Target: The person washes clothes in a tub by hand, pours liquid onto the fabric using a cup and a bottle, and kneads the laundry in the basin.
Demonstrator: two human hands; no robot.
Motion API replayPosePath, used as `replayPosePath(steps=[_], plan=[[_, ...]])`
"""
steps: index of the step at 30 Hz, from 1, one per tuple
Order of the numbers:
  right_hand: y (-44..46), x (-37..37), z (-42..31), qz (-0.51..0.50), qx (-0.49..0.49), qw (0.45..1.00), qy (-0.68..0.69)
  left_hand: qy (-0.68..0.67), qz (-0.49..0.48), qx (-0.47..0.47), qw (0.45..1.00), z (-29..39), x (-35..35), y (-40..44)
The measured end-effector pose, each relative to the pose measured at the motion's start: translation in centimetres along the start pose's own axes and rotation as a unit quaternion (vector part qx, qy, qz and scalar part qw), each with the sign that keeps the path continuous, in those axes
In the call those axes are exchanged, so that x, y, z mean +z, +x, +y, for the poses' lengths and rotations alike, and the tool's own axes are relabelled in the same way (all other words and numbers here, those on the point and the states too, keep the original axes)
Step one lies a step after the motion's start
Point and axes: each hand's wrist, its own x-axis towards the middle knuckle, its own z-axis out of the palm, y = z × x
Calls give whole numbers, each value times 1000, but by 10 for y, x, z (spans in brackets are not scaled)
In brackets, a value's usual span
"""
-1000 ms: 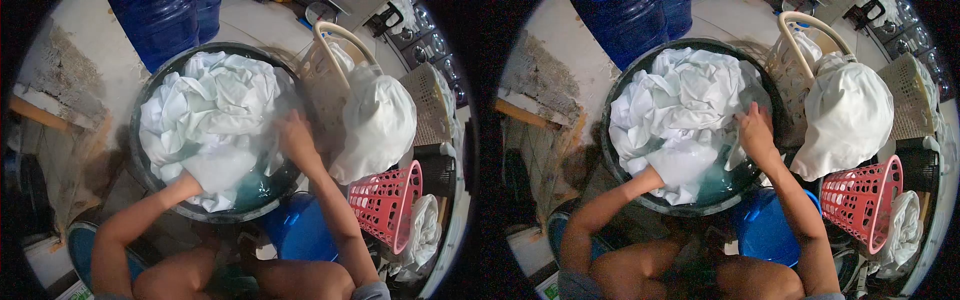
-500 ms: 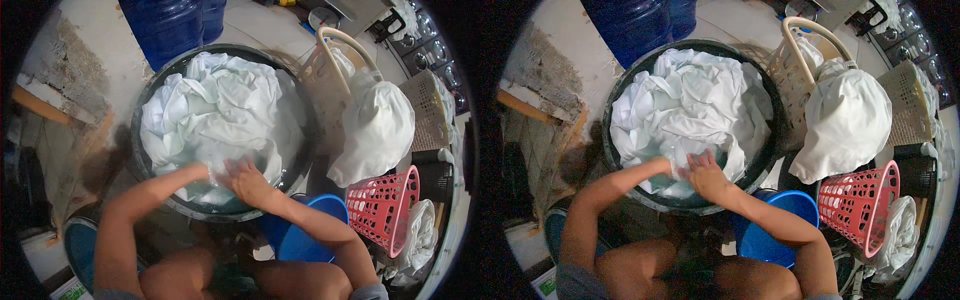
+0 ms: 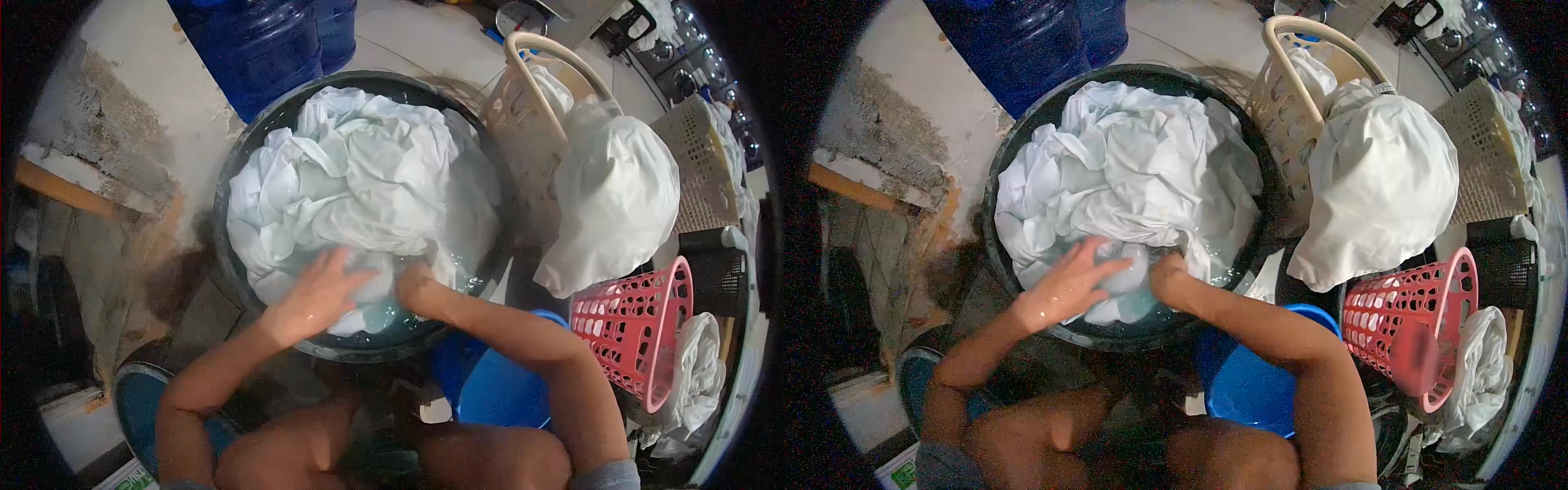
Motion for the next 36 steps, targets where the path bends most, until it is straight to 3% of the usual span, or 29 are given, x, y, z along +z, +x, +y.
replayPosePath(steps=[1, 2, 3, 4, 5, 6, 8, 10, 13, 16, 18, 20, 21, 22, 23, 24, 26, 27, 29, 30, 32, 35, 36], plan=[[-4, 8, 3, 27, -19, 999, -42, -11, -8, 20, 1000, 4, 6, 1], [-8, 2, 6, -11, -16, 999, -42, -22, -16, 40, 999, 6, 14, 2], [-14, -10, 11, -49, -13, 998, -41, -19, 35, 93, 995, 5, 28, 5], [-19, -18, 17, -87, -10, 995, -40, -16, 5, 78, 997, 5, 39, 9], [-30, -14, 26, -35, -27, 996, -78, -14, -23, 63, 998, 10, 45, 14], [-26, -8, 31, -36, 32, 998, -44, -12, -51, 48, 997, 13, 52, 21], [-15, 6, 43, -36, 151, 988, 22, 160, -30, 126, 978, -5, 89, 39], [-34, -19, 49, -64, 144, 986, 56, 289, 7, 195, 937, -30, 139, 59], [-62, -35, 50, 1, 133, 989, 59, 269, -379, 130, 876, 2, 97, 95], [-96, -56, 44, 114, 126, 982, 78, 312, -244, 220, 892, -28, 150, 108], [-128, -83, 47, 176, 126, 968, 127, 132, -199, 200, 950, -28, 156, 127], [-160, -129, 54, 190, 197, 950, 153, -54, -151, 177, 971, -23, 152, 153], [-179, -137, 63, 295, 233, 918, 123, -147, -127, 163, 967, -20, 149, 165], [-202, -143, 74, 396, 263, 875, 91, -129, -125, 152, 972, -22, 145, 162], [-222, -158, 80, 496, 336, 797, 76, -111, -124, 142, 976, -23, 141, 159], [-242, -167, 88, 587, 400, 701, 58, 22, -140, 137, 980, -23, 129, 144], [-284, -144, 125, 530, 509, 660, -157, 5, -189, 99, 977, 8, 80, 125], [-302, -111, 148, 504, 551, 661, -69, -3, -213, 78, 974, 20, 58, 114], [-308, -72, 163, 498, 550, 669, -34, -72, -143, 119, 980, 24, 37, 87], [-301, -77, 153, 524, 563, 634, -76, -104, -105, 140, 979, 25, 28, 77], [-306, -73, 159, 577, 540, 605, -97, -125, -121, 111, 978, 25, 7, 65], [-326, -99, 150, 703, 534, 433, 186, -181, -74, 101, 975, 28, -16, 52], [-331, -115, 143, 762, 465, 421, 162, -209, -49, 102, 971, 31, -23, 48]])
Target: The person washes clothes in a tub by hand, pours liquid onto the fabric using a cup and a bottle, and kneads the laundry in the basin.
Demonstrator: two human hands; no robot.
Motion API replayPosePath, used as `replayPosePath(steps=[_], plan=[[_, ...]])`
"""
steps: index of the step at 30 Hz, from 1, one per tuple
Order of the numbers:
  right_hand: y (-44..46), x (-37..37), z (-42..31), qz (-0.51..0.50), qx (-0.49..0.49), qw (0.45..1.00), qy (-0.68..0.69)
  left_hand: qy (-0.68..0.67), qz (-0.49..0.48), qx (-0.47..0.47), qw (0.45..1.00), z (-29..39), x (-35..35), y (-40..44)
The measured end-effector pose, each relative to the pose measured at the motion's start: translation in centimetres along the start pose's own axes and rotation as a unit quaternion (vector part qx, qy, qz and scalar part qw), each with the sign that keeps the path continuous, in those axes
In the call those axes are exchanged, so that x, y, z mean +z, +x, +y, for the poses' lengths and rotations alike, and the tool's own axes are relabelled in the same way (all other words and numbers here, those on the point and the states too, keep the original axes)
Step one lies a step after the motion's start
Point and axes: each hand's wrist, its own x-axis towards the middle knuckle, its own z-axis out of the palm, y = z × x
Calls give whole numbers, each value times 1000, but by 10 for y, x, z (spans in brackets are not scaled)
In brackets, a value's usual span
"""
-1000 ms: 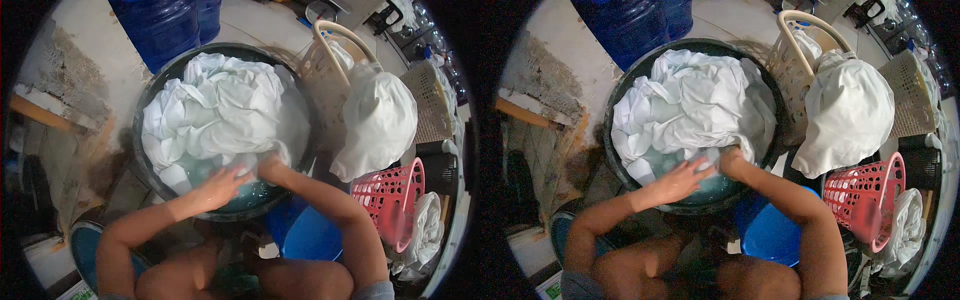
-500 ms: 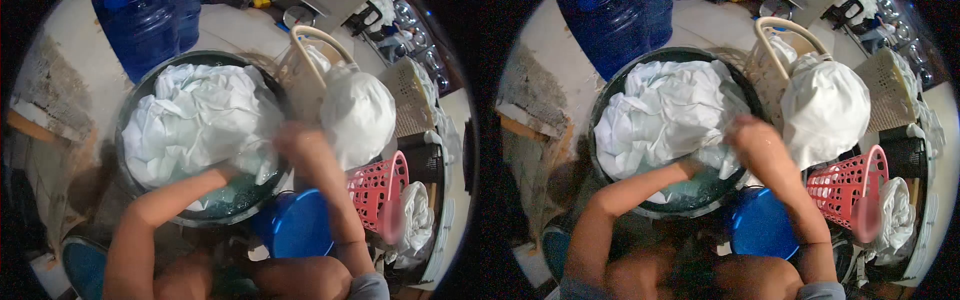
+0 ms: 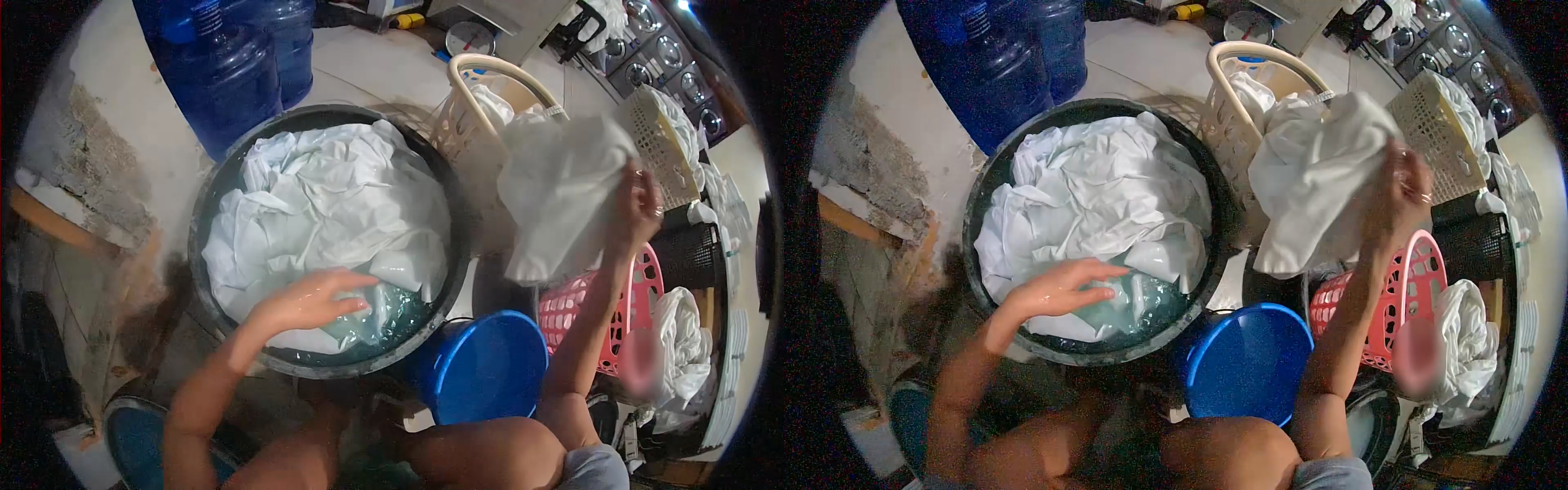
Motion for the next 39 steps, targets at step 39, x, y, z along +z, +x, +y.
replayPosePath(steps=[39], plan=[[-204, 68, -120, -614, 321, 627, 355, -271, 431, -78, 857, 1, -19, -74]])
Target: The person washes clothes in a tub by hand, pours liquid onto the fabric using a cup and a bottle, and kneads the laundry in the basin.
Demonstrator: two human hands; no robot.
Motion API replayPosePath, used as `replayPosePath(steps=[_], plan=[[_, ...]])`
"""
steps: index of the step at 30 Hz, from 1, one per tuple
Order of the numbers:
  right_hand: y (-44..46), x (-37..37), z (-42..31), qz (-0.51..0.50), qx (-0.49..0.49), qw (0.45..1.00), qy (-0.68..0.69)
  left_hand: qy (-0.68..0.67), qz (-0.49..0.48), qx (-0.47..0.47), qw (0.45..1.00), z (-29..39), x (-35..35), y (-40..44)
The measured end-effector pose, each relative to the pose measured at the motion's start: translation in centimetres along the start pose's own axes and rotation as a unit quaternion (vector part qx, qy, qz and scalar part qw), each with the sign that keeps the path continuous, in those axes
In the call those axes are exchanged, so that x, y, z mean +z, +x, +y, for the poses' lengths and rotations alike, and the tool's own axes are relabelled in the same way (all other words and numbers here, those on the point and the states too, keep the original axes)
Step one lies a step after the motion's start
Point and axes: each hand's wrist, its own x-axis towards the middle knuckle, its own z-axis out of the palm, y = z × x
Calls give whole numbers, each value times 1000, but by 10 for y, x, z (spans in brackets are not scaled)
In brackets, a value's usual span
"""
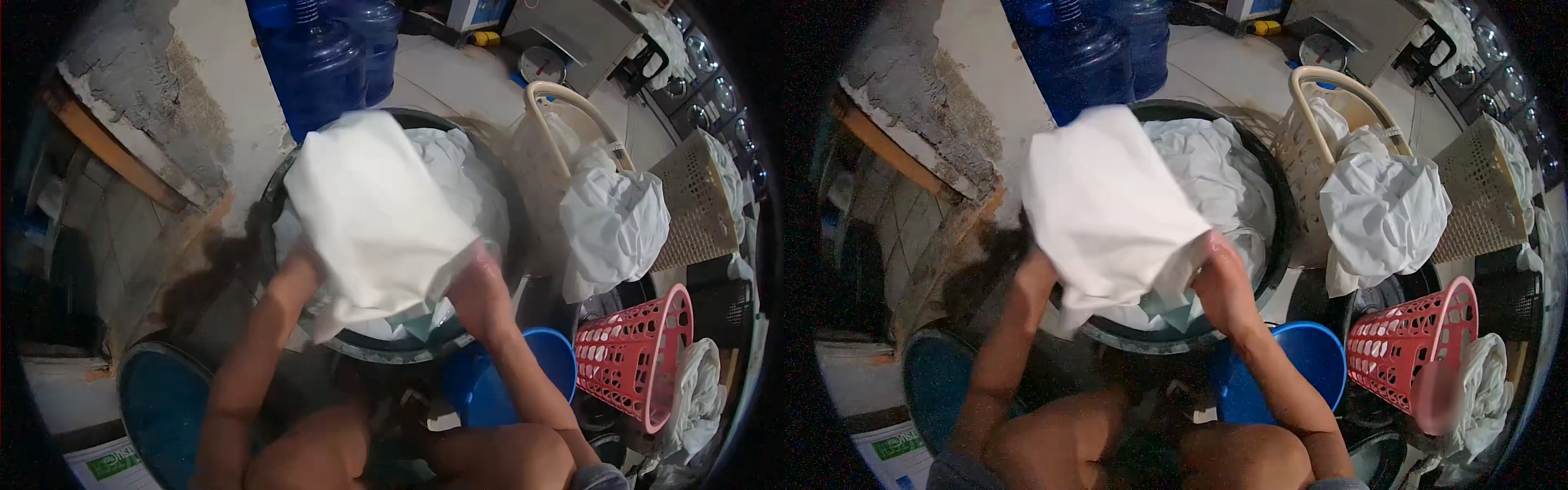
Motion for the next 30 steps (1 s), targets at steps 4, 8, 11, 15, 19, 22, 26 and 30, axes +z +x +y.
replayPosePath(steps=[4, 8, 11, 15, 19, 22, 26, 30], plan=[[8, 48, 10, -74, 66, 887, 451, 44, -22, 104, 993, 17, 35, 6], [19, 78, 33, -121, 29, 913, 388, 145, -19, 222, 964, 5, 66, -10], [11, 78, 37, -37, 36, 942, 332, 212, 6, 316, 925, -2, 74, -16], [9, 77, 27, 29, 13, 928, 371, 293, 56, 435, 850, -7, 74, -18], [11, 71, 11, 106, -7, 938, 331, 258, 31, 415, 872, -24, 72, -20], [24, 55, -21, 137, 43, 925, 351, 166, -89, 212, 959, -55, 53, -22], [17, 7, -37, 75, 41, 981, 176, 197, -59, 37, 978, -15, 3, -16], [-1, -24, -65, 115, -1, 993, -24, -279, 87, -46, 955, 24, -39, 19]])
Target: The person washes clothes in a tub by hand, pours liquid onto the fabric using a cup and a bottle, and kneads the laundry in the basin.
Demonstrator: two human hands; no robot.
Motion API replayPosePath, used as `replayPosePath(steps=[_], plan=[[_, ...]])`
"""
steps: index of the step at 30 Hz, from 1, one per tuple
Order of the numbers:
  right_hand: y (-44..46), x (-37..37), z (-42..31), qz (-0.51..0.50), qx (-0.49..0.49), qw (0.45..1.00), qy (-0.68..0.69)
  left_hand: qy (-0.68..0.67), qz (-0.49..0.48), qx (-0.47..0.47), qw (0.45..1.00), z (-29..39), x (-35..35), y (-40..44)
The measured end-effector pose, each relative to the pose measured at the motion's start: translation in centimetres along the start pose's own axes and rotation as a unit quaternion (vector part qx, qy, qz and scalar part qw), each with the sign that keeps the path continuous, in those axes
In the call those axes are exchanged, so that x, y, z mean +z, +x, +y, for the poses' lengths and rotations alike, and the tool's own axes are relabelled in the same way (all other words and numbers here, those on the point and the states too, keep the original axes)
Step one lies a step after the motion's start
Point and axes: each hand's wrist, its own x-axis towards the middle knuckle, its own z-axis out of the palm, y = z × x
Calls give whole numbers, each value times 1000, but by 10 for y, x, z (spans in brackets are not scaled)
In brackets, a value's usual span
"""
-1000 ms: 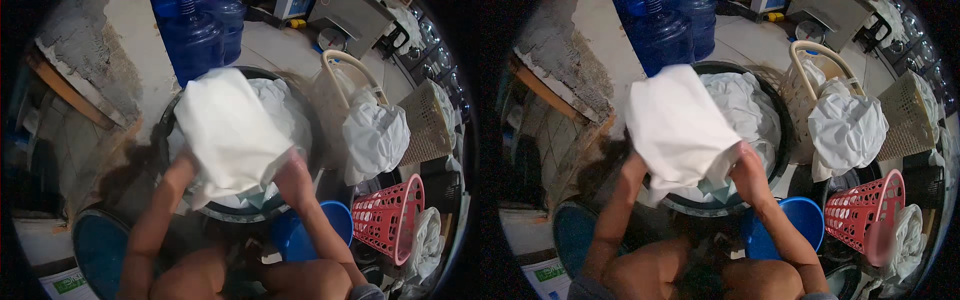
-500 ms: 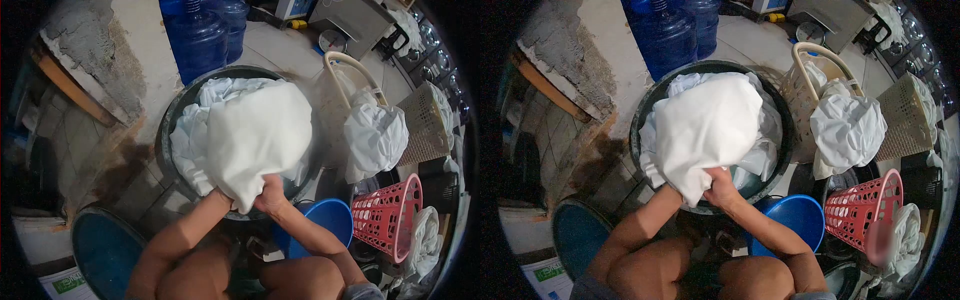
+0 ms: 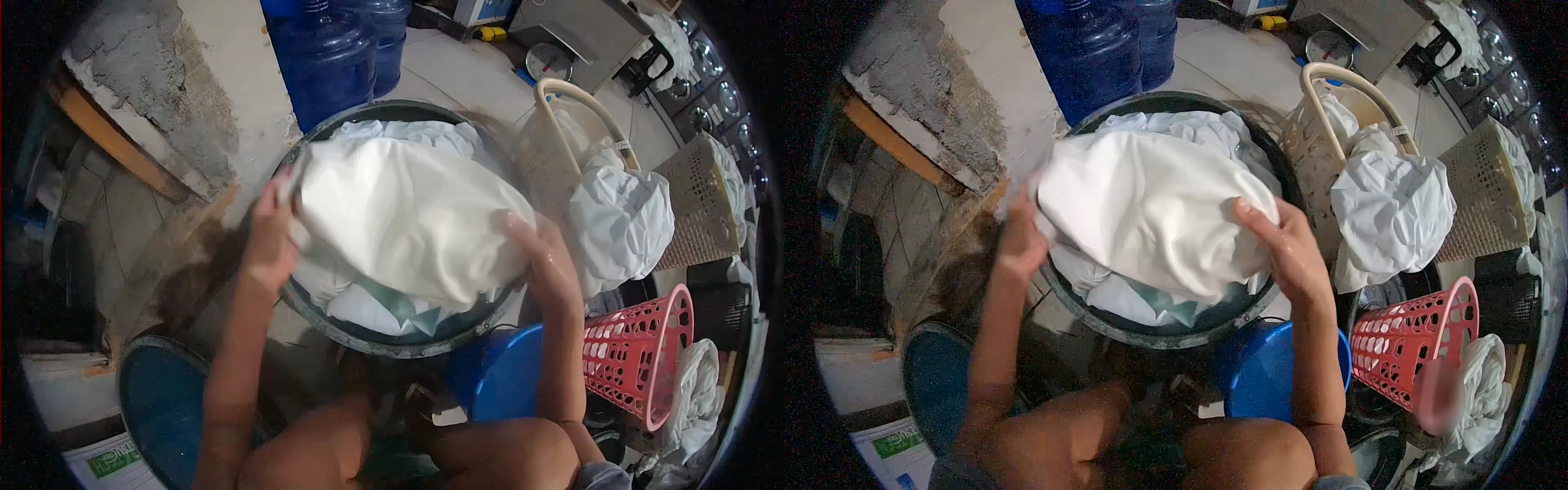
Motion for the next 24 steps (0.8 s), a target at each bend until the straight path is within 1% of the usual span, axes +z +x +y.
replayPosePath(steps=[1, 2, 5, 6, 8, 9, 10, 11, 13, 14, 15, 16, 17, 18, 19, 21, 22, 24], plan=[[0, -4, -4, 13, -6, 1000, -26, -49, -52, 53, 996, 13, 0, 3], [-1, -7, -7, 27, -12, 998, -52, -22, -61, 44, 997, 11, 4, 3], [-2, -1, -2, 46, -27, 998, 20, 57, -88, 16, 994, -4, 26, 0], [-3, 5, -4, 32, -39, 997, 63, 148, -175, 40, 972, -19, 33, -12], [-9, 16, -12, -57, -109, 978, 167, 300, -335, 130, 884, -48, 46, -34], [-12, 23, -18, -103, -146, 960, 217, 424, -354, 150, 820, -46, 62, -42], [-17, 33, -27, -121, -134, 961, 209, 430, -312, 218, 818, -59, 69, -51], [-21, 39, -34, -138, -123, 962, 201, 372, -305, 152, 863, -66, 77, -51], [-21, 35, -25, -131, -152, 976, 83, 246, -284, 19, 927, -75, 89, -47], [-20, 33, -20, -126, -167, 978, 24, 326, -212, 100, 916, -81, 84, -41], [-20, 27, -18, -52, -222, 972, -62, 345, -194, 99, 913, -78, 77, -32], [-20, 21, -16, 32, -262, 953, -151, 363, -176, 96, 910, -71, 68, -21], [-20, 15, -21, 109, -314, 921, -204, 381, -158, 93, 906, -65, 60, -10], [-20, 7, -20, 166, -289, 919, -209, 384, -183, 116, 898, -46, 61, -7], [-17, -2, -16, 179, -317, 898, -248, 387, -207, 138, 888, -22, 68, -9], [-20, -3, -22, 197, -354, 846, -346, 276, -213, 110, 931, 5, 83, -9], [-19, 0, -24, 217, -380, 827, -353, 218, -215, 96, 947, 13, 90, -9], [-10, 7, -31, 255, -434, 782, -367, 253, -285, 177, 908, 23, 104, -7]])
